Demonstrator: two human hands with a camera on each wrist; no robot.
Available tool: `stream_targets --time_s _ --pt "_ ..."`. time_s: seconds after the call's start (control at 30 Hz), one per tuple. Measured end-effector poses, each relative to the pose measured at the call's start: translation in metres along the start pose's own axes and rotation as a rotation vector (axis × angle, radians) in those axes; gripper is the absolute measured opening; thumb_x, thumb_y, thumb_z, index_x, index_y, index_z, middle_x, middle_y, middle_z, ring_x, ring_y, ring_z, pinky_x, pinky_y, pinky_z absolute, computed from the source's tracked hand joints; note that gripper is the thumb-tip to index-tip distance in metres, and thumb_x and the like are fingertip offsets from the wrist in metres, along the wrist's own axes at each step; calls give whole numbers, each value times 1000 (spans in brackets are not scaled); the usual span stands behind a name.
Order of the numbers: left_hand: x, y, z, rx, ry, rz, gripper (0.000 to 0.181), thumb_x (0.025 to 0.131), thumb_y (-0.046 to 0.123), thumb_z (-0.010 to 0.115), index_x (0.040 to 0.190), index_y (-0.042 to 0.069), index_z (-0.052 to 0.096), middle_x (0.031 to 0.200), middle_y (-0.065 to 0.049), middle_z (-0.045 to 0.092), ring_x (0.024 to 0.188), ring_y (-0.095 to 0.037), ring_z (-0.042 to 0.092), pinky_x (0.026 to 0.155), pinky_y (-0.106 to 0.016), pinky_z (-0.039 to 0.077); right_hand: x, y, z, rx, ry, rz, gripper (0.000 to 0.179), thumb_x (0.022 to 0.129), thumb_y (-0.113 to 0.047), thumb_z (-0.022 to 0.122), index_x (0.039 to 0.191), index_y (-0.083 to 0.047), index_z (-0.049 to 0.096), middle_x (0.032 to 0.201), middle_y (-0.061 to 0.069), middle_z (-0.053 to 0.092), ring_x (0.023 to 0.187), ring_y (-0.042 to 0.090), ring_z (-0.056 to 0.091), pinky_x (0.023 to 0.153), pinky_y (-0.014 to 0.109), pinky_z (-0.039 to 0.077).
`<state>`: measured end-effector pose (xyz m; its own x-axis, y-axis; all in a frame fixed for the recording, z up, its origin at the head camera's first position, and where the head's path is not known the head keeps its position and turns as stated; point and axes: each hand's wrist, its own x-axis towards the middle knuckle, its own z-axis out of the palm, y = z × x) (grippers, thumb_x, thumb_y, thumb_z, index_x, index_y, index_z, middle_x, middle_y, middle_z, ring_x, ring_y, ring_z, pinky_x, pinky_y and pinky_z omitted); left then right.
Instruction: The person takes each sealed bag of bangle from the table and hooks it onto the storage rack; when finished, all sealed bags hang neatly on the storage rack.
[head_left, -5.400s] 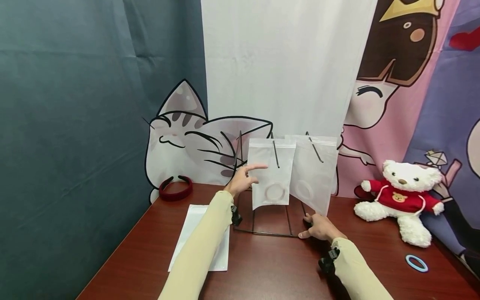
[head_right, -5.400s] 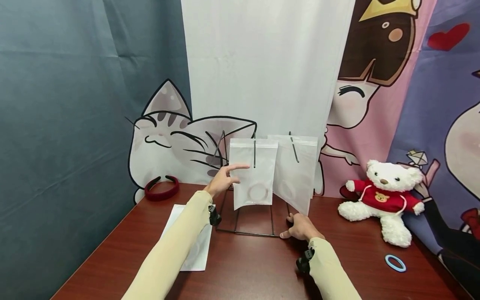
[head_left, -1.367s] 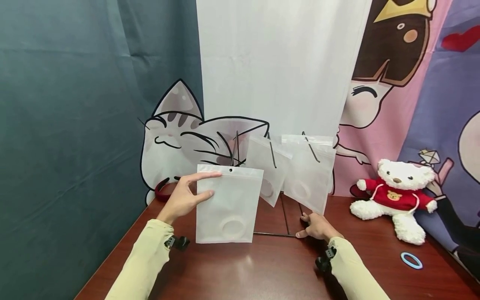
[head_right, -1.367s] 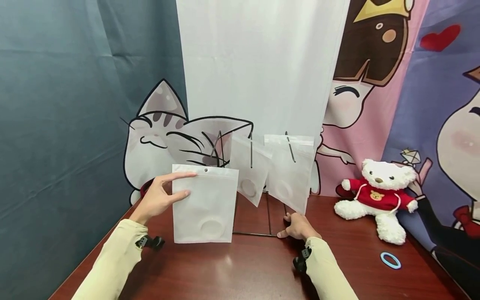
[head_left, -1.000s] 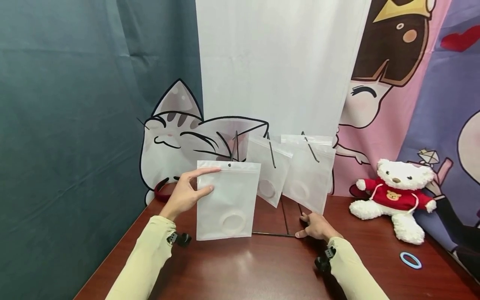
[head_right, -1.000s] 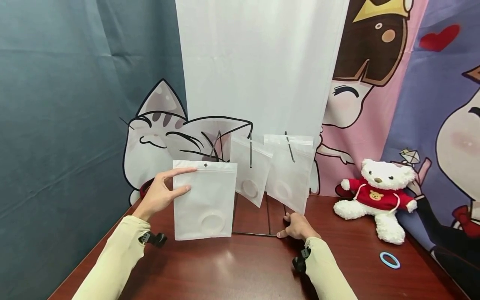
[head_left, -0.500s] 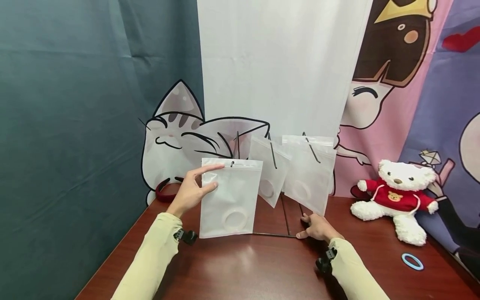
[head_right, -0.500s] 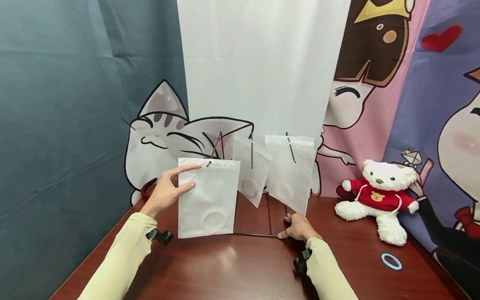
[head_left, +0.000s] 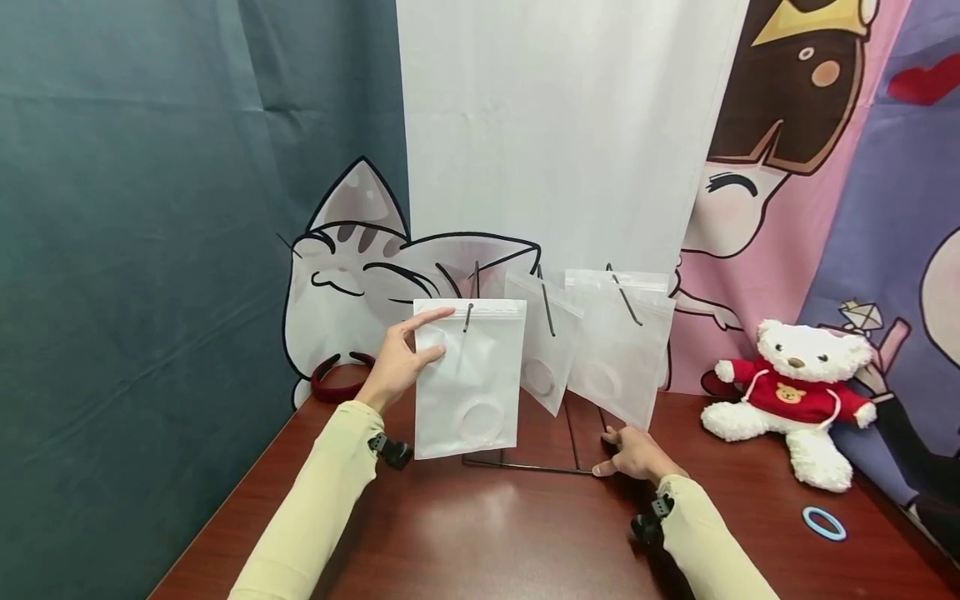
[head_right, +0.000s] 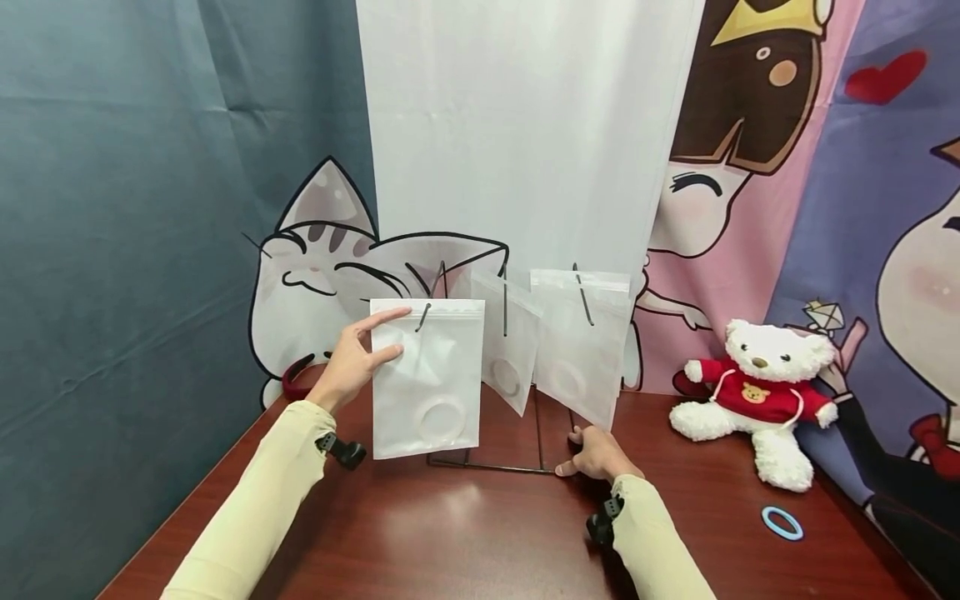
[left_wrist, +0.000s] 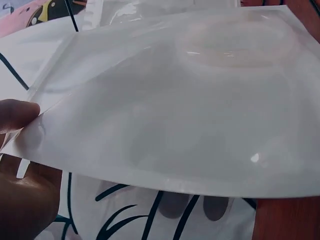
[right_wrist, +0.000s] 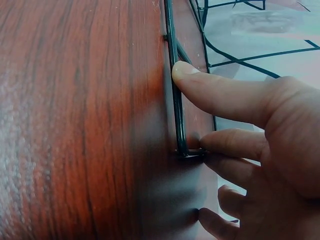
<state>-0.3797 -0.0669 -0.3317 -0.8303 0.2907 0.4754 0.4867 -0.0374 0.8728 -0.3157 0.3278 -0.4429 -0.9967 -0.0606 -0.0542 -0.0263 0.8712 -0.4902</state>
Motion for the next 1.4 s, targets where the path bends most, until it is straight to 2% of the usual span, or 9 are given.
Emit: stream_targets --time_s 0.2,0.37,0.5,0.73,0.83,0.97,1.17,1.4 --pt "14 -7 2 1 29 3 61 89 -15 61 145 9 65 149 -13 59 109 -17 63 82 -23 56 -1 0 0 16 -2 12 75 79 -17 93 139 13 61 149 33 54 148 56 35 121 63 34" --pt "24 -8 3 12 61 7 66 89 -18 60 147 12 64 157 -8 54 127 -17 54 91 -20 51 1 1 -2 -8 -1 2 74 79 -18 93 139 13 61 149 33 54 147 56 37 121 63 36" --pt "34 -10 8 10 91 -12 66 90 -18 61 147 15 64 159 -7 53 134 -20 52 98 -23 48 1 1 -4 -30 11 -16 73 79 -18 93 137 14 62 148 33 54 146 58 38 120 63 37" --pt "46 -16 11 -64 131 -29 68 89 -23 58 147 10 63 159 -9 53 130 -19 53 94 -20 50 2 2 0 -3 -9 -7 75 79 -19 93 138 13 61 150 33 53 148 57 35 119 62 38" --pt "50 -20 10 -78 149 -28 68 88 -24 57 147 9 63 158 -10 54 131 -19 53 97 -19 49 2 2 1 16 -12 3 75 78 -18 93 139 13 61 151 33 52 150 55 34 120 61 37" --pt "57 -23 9 -56 172 -27 68 88 -22 58 147 11 64 159 -7 55 133 -19 53 99 -22 47 2 2 1 8 -1 -3 74 78 -17 93 138 13 62 149 33 54 148 54 37 120 61 37" --pt "67 -26 11 -21 196 -66 69 88 -21 60 146 15 66 159 -8 54 132 -19 53 96 -24 47 1 1 2 9 -5 -8 73 78 -18 94 137 13 63 147 33 56 148 54 39 119 61 38" --pt "75 -27 13 -11 203 -81 69 87 -21 59 146 14 66 160 -8 53 137 -20 51 104 -30 45 0 3 2 5 -1 -15 73 78 -18 94 136 14 63 147 34 56 147 55 39 119 62 38"
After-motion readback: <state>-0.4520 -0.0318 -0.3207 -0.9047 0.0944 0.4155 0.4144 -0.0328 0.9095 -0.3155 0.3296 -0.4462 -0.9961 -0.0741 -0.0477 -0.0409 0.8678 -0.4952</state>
